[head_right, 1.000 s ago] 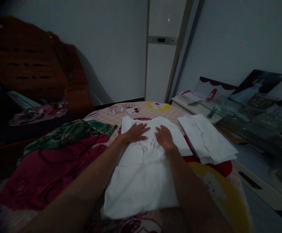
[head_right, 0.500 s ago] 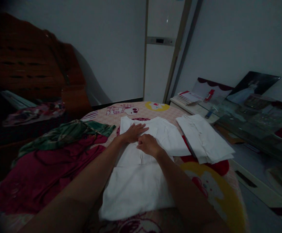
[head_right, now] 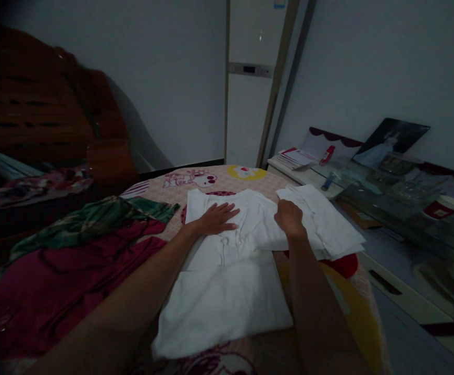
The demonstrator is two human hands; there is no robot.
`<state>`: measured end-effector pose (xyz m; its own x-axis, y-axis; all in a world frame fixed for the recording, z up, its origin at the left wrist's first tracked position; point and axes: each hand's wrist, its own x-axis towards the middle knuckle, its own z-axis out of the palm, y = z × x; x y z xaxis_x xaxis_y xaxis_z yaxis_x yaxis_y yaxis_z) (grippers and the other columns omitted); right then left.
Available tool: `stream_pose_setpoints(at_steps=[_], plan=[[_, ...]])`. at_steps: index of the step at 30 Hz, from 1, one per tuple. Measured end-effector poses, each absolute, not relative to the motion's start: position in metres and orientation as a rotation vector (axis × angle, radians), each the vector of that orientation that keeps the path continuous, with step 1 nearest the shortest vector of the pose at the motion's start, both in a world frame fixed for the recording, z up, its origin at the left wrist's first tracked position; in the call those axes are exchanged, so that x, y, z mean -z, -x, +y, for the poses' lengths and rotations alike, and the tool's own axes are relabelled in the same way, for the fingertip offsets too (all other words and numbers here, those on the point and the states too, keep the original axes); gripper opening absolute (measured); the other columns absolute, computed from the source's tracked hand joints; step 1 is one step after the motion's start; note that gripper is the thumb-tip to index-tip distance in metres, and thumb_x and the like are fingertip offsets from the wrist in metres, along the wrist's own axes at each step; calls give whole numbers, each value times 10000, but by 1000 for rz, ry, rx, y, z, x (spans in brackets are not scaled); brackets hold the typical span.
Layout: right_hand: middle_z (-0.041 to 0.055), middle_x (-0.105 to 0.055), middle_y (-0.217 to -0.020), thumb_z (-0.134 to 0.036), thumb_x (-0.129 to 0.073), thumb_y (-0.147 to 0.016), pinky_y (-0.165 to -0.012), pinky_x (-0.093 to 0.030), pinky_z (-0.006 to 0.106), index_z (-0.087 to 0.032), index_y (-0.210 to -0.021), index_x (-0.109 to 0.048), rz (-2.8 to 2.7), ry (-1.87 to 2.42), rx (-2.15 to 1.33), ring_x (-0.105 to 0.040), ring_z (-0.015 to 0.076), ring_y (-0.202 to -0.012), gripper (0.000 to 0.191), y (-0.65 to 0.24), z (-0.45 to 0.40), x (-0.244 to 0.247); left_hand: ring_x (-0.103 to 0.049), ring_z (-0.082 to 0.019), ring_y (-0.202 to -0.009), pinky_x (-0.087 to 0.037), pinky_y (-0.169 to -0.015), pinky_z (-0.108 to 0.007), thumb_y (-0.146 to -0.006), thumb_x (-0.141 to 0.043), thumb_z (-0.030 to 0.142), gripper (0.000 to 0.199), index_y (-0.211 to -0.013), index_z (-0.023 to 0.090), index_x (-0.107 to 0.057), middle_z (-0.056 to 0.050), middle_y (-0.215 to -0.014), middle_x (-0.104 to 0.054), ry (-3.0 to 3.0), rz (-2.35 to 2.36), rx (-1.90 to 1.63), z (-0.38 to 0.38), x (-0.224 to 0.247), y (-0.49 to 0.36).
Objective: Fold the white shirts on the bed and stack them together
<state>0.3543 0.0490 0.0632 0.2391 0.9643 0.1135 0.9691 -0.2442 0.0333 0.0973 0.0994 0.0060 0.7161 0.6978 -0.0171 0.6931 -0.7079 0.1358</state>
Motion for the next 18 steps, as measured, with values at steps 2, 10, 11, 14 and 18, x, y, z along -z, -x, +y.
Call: stream_pose_setpoints(at_steps=[2, 10, 11, 14, 18], plan=[[222, -688, -1059, -133, -566, -786, -836, -483, 347, -73, -1097, -675, -1913, 2526, 96, -650, 302, -1042, 335, -366, 48, -57, -258, -335, -1467, -205, -1171, -538, -933, -378, 635, 691, -1533, 302, -296, -95, -1592, -296, -2777, 1133, -88, 99, -6, -97], [210, -705, -1019, -178, -643, -736, -843, -493, 369, -107, -1068, -697, -1985, 2537, -42, -664, 305, -1024, 344, -366, 49, -56, -217, -327, -1482, -171, -1177, -536, -892, -393, 696, 767, -1540, 305, -269, -90, -1608, -255, -2746, 1115, -62, 100, -5, -96], [207, -706, -1024, -181, -646, -734, -831, -493, 363, -108, -1065, -696, -1979, 2556, -66, -667, 300, -1018, 343, -367, 48, -57, -221, -332, -1480, -177, -1175, -541, -886, -404, 699, 770, -1537, 307, -279, -91, -1607, -257, -2748, 1111, -71, 100, -5, -96], [201, -700, -1080, -237, -664, -740, -791, -493, 349, -106, -1082, -682, -1959, 2596, -132, -665, 295, -1014, 367, -371, 47, -58, -228, -340, -1476, -190, -1170, -546, -867, -432, 714, 780, -1528, 322, -297, -85, -1607, -257, -2764, 1110, -76, 100, -6, -97], [189, -714, -1019, -256, -688, -717, -727, -481, 317, -95, -973, -702, -1970, 2547, -227, -675, 274, -937, 303, -379, 48, -57, -212, -335, -1482, -176, -1171, -559, -869, -413, 725, 797, -1536, 313, -273, -97, -1614, -232, -2769, 1109, -39, 98, -8, -97]])
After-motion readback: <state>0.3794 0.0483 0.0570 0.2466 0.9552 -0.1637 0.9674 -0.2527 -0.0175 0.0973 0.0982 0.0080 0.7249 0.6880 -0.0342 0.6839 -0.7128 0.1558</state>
